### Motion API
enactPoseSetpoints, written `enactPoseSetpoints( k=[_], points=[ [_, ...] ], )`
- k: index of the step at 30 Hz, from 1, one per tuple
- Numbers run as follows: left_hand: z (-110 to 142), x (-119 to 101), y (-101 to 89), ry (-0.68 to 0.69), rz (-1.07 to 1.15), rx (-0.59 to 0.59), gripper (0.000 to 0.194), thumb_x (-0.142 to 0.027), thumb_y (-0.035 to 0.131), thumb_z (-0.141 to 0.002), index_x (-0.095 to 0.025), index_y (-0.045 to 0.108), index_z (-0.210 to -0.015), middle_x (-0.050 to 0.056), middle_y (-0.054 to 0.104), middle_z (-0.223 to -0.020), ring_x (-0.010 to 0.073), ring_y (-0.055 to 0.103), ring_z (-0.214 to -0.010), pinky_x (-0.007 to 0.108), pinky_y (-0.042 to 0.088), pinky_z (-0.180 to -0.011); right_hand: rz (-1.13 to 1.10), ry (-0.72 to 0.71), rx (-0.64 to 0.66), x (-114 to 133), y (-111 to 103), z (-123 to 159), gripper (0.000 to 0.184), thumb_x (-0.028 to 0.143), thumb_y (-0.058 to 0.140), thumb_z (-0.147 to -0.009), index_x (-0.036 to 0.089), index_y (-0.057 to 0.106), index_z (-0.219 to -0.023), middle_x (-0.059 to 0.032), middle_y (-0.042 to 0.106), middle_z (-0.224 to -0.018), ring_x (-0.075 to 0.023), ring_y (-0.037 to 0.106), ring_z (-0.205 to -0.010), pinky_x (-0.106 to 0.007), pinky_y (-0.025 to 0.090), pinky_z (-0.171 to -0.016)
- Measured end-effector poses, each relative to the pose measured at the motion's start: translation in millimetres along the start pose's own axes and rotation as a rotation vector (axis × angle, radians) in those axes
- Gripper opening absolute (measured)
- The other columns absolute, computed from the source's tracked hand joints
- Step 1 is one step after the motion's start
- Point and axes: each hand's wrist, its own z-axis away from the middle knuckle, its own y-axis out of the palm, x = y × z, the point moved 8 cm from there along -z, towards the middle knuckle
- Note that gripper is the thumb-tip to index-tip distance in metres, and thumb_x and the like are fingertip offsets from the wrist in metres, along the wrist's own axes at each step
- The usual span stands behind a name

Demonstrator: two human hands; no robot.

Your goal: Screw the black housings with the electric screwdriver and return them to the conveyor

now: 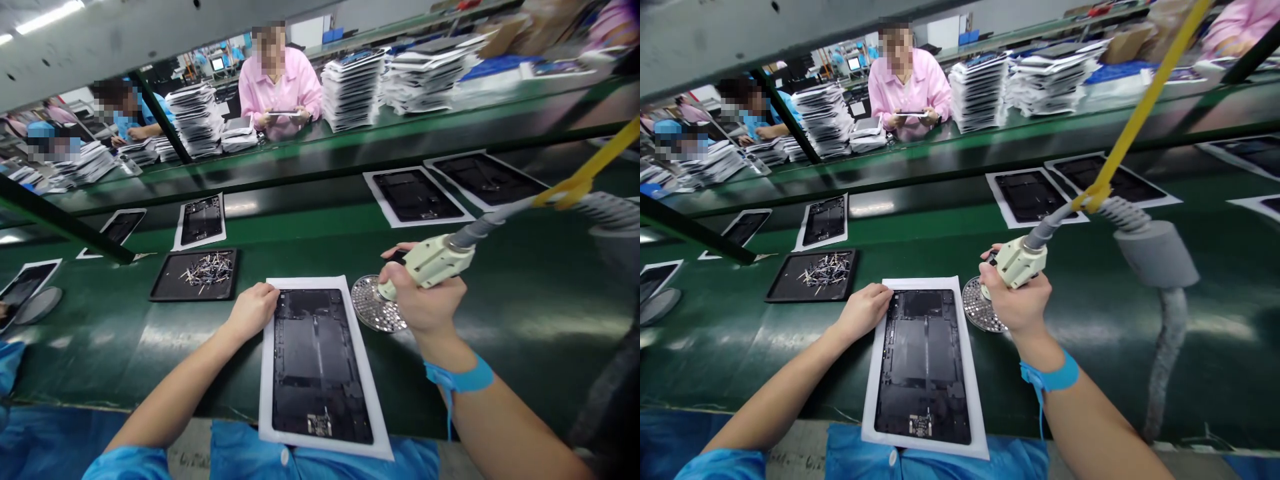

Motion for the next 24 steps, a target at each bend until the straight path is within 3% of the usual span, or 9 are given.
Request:
enactPoseSetpoints(
  k=[4,8,11,15,18,24],
  points=[
    [5.9,-16.1,-5.8,-0.025,-0.086,0.068,0.018,-0.018,0.053,-0.099,-0.017,0.066,-0.11,0.011,0.07,-0.11,0.0258,0.064,-0.1,0.036,0.054,-0.078,0.01,-0.035,0.005,4.9,1.2,0.9,0.017,0.025,0.076,-0.077,0.023,0.069,-0.092,0.0004,0.071,-0.075,-0.0145,0.063,-0.051,-0.03,0.058,-0.051],
    [10.4,-25.8,-10.9,-0.024,-0.088,0.043,0.025,-0.024,0.053,-0.1,-0.014,0.062,-0.122,0.015,0.068,-0.119,0.0293,0.062,-0.107,0.04,0.053,-0.081,-0.03,-0.033,0.015,1.1,5.5,0.1,0.022,0.024,0.075,-0.078,0.022,0.067,-0.099,0.0007,0.071,-0.081,-0.0123,0.062,-0.049,-0.029,0.056,-0.05],
    [6.2,-13.5,-9.0,-0.029,0.053,-0.054,0.02,-0.023,0.051,-0.101,-0.016,0.066,-0.112,0.012,0.07,-0.11,0.0274,0.063,-0.101,0.04,0.053,-0.082,-0.04,-0.034,0.016,-3.8,11.1,-2.9,0.022,0.024,0.075,-0.079,0.022,0.067,-0.099,0.0009,0.071,-0.082,-0.0116,0.062,-0.049,-0.028,0.056,-0.049],
    [-4.4,19.6,-2.8,-0.102,0.36,-0.217,0.022,-0.027,0.049,-0.103,-0.019,0.069,-0.096,0.007,0.07,-0.092,0.0219,0.063,-0.089,0.036,0.053,-0.082,-0.021,-0.036,-0.002,-10.5,16.9,-8.7,0.022,0.026,0.075,-0.078,0.021,0.066,-0.097,0.0011,0.07,-0.079,-0.0112,0.061,-0.049,-0.028,0.055,-0.049],
    [-10.5,29.2,3.8,-0.124,0.472,-0.223,0.022,-0.029,0.052,-0.101,-0.021,0.069,-0.088,0.005,0.069,-0.086,0.0204,0.063,-0.087,0.034,0.053,-0.081,-0.008,-0.034,0.009,-15.5,19.4,-11.6,0.027,0.029,0.076,-0.078,0.02,0.065,-0.101,0.0003,0.07,-0.081,-0.0115,0.061,-0.05,-0.028,0.055,-0.049],
    [-11.2,28.2,5.5,-0.158,0.493,-0.211,0.021,-0.029,0.054,-0.099,-0.021,0.069,-0.087,0.005,0.068,-0.087,0.0205,0.063,-0.087,0.034,0.052,-0.081,0.024,-0.029,0.029,-20.5,19.9,-12.8,0.027,0.03,0.075,-0.08,0.021,0.064,-0.103,0.0002,0.07,-0.084,-0.0102,0.061,-0.051,-0.026,0.055,-0.05]
  ],
)
